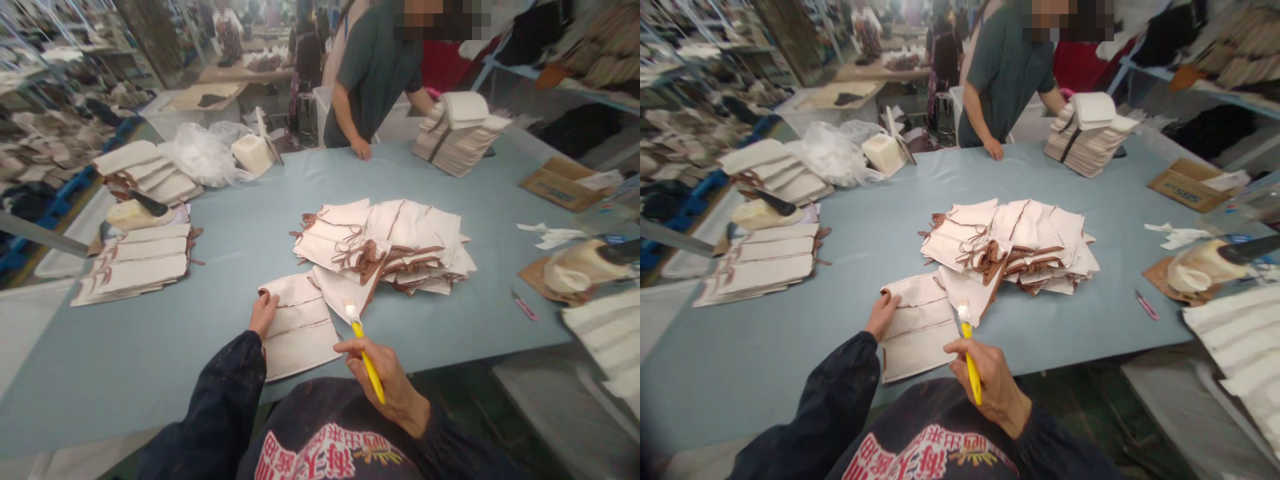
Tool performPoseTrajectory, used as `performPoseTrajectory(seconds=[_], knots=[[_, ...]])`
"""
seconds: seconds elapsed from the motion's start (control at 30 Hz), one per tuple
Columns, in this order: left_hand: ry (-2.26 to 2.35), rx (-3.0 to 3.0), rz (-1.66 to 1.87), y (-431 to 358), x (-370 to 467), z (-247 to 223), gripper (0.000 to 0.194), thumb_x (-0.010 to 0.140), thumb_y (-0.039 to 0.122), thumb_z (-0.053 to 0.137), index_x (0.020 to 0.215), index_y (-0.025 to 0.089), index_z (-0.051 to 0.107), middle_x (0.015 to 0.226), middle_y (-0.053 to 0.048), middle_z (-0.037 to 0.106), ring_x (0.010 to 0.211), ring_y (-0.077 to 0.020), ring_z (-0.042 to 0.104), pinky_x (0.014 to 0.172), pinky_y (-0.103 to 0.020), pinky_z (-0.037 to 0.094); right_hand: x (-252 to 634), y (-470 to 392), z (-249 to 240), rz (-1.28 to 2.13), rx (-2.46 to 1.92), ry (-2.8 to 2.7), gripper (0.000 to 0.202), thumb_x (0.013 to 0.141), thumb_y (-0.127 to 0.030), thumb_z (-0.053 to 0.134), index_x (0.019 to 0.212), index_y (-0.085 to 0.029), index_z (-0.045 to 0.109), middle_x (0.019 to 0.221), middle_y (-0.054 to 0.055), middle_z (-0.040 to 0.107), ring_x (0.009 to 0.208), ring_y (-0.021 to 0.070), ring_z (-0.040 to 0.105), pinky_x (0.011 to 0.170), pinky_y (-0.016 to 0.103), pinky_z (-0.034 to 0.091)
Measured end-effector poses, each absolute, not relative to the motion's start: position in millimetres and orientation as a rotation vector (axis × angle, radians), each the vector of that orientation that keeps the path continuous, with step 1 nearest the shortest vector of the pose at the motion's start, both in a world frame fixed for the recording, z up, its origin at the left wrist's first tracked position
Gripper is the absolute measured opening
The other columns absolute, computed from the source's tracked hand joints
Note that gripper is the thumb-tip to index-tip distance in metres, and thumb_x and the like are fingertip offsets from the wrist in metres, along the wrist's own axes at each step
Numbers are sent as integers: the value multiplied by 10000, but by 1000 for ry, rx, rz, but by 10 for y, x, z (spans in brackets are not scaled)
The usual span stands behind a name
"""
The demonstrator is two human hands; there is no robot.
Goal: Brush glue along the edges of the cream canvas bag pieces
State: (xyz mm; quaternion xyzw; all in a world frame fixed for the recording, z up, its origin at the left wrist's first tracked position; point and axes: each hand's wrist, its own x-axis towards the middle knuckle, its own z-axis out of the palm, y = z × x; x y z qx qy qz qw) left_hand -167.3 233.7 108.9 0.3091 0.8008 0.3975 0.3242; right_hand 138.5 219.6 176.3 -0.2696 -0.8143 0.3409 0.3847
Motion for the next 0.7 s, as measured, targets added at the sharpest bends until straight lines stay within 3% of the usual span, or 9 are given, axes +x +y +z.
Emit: performPoseTrajectory(seconds=[0.13, 0.27, 0.4, 0.53, 0.63, 0.7], knots=[[1945, 1159, 1019, 2022, -1382, 1671, 435, 898, 489, 631, 637, 231, 397, 636, 46, 417, 642, -157, 450, 633, -300, 412, 1319, 2516, 2064, 554, -534, -2102, 179, 1037, -272, 547, 1177, -200, 634, 944, 67, 790, 777, 180, 749, 729, 298, 596], [1745, 1363, 917, 1590, -1067, 2189, 368, 903, 534, 561, 708, 238, 459, 660, 28, 492, 633, -173, 446, 604, -300, 398, 1224, 2792, 2424, 282, -497, -2200, 220, 1039, -387, 563, 1139, -206, 638, 1164, 121, 784, 961, 247, 744, 838, 379, 583], [1650, 1627, 802, 1319, -825, 2439, 340, 1011, 435, 424, 736, 240, 465, 740, -21, 592, 698, -190, 533, 672, -298, 462, 1130, 2852, 2531, 293, -451, -2325, 340, 1056, -481, 504, 1104, -180, 653, 954, 95, 785, 832, 237, 713, 759, 362, 544], [1558, 1688, 751, 1249, -694, 2521, 306, 1003, 397, 428, 757, 245, 529, 799, -51, 660, 769, -212, 607, 778, -324, 526, 1221, 2720, 2427, 469, -351, -2362, 314, 1095, -416, 441, 984, -202, 642, 746, 15, 719, 643, 151, 647, 604, 272, 462], [1507, 1610, 744, 1319, -670, 2564, 225, 935, 412, 533, 816, 245, 627, 826, -44, 707, 789, -221, 654, 774, -319, 553, 1370, 2596, 2354, 324, -418, -2189, 281, 1092, -342, 444, 900, -221, 610, 660, 4, 660, 573, 155, 585, 571, 280, 429], [1521, 1475, 800, 1389, -695, 2577, 222, 782, 453, 723, 880, 254, 713, 854, -31, 749, 798, -241, 691, 751, -315, 579, 1462, 2530, 2339, 247, -512, -2063, 244, 1082, -317, 454, 907, -228, 598, 664, 10, 655, 582, 164, 586, 587, 287, 443]])
